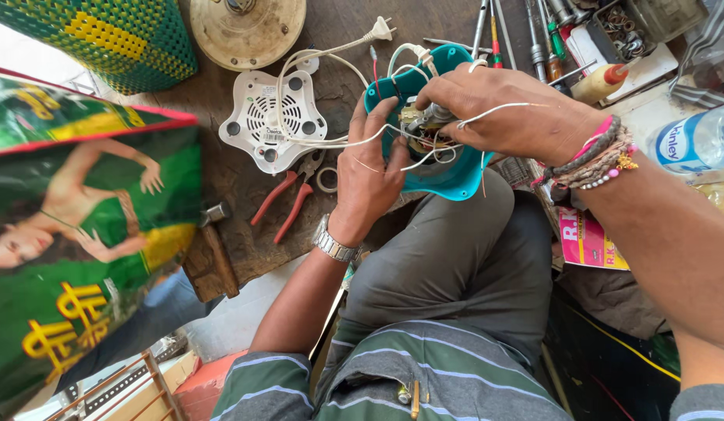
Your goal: The person repairs a small blue and white electric appliance, likely a mixer or grinder, by manipulating its internal wiring and components. They use a screwdriver to adjust screws on the base and pliers to handle wires, while the device rests on their lap.
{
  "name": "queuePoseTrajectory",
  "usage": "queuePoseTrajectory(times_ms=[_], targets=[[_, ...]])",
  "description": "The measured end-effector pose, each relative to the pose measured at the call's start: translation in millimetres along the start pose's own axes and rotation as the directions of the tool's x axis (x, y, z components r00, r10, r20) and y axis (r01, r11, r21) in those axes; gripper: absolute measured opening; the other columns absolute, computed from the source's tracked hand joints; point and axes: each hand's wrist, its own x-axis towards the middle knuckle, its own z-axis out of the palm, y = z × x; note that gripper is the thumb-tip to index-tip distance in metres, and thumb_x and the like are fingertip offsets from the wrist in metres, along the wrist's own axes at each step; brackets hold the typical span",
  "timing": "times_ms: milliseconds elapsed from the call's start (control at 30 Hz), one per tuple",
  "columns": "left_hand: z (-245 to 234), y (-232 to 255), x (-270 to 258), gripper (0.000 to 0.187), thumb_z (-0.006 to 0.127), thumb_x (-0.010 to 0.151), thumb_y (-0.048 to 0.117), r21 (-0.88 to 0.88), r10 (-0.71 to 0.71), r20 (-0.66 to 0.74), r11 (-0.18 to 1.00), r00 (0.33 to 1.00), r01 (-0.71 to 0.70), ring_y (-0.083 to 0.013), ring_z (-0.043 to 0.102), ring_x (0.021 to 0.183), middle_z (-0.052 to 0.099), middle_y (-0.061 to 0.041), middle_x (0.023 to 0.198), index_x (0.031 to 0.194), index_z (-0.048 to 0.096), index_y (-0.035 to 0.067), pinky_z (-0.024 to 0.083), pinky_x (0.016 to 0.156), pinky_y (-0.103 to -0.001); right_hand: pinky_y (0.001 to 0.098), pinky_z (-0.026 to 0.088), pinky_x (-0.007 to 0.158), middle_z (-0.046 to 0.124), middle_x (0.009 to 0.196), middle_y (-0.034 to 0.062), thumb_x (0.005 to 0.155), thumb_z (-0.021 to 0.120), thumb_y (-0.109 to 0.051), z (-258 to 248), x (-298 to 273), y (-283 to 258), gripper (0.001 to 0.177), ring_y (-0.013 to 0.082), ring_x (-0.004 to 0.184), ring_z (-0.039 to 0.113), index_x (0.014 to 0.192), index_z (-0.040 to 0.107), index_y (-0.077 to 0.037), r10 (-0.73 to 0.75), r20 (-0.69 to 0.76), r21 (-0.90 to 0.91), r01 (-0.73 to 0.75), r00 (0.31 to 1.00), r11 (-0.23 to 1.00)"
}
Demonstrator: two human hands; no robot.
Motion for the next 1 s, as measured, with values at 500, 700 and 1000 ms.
queuePoseTrajectory(times_ms=[500, 700, 1000], targets=[[8.5, -11.3, -4.2, 0.045, 0.060, 0.098, 0.005, -0.002, -0.038, -0.046, 0.999, 0.998, 0.038, -0.0396, 0.064, 0.125, 0.054, -0.018, 0.152, 0.142, 0.053, 0.012, 0.056, 0.098, -0.046, 0.0481, 0.052, 0.083, 0.065, 0.098, 0.0176, 0.086, 0.075, -0.015, 9.0, 10.0, 12.1, 0.039, 0.0390, 0.097, 0.066, 0.121, 0.060, -0.005, 0.009, 0.011, -0.051, -0.008, 1.000, 0.999], [8.9, -10.2, -3.0, 0.045, 0.058, 0.099, 0.003, -0.007, -0.041, -0.051, 0.999, 0.998, 0.041, -0.0401, 0.063, 0.127, 0.053, -0.019, 0.152, 0.143, 0.052, 0.012, 0.055, 0.100, -0.047, 0.0470, 0.053, 0.083, 0.065, 0.099, 0.0171, 0.084, 0.075, -0.014, 5.6, 3.7, 9.1, 0.042, 0.0383, 0.097, 0.066, 0.121, 0.059, -0.006, -0.038, -0.015, -0.050, 0.037, 0.999, 0.998], [10.8, -9.8, -2.8, 0.047, 0.058, 0.098, 0.004, -0.001, -0.079, -0.036, 0.997, 0.996, 0.079, -0.0405, 0.063, 0.126, 0.050, -0.020, 0.154, 0.144, 0.051, 0.012, 0.055, 0.098, -0.046, 0.0447, 0.056, 0.082, 0.067, 0.100, 0.0158, 0.086, 0.064, -0.002, 24.1, 5.9, 2.7, 0.034, 0.0353, 0.096, 0.067, 0.119, 0.061, -0.005, -0.094, -0.015, -0.079, 0.092, 0.995, 0.993]])
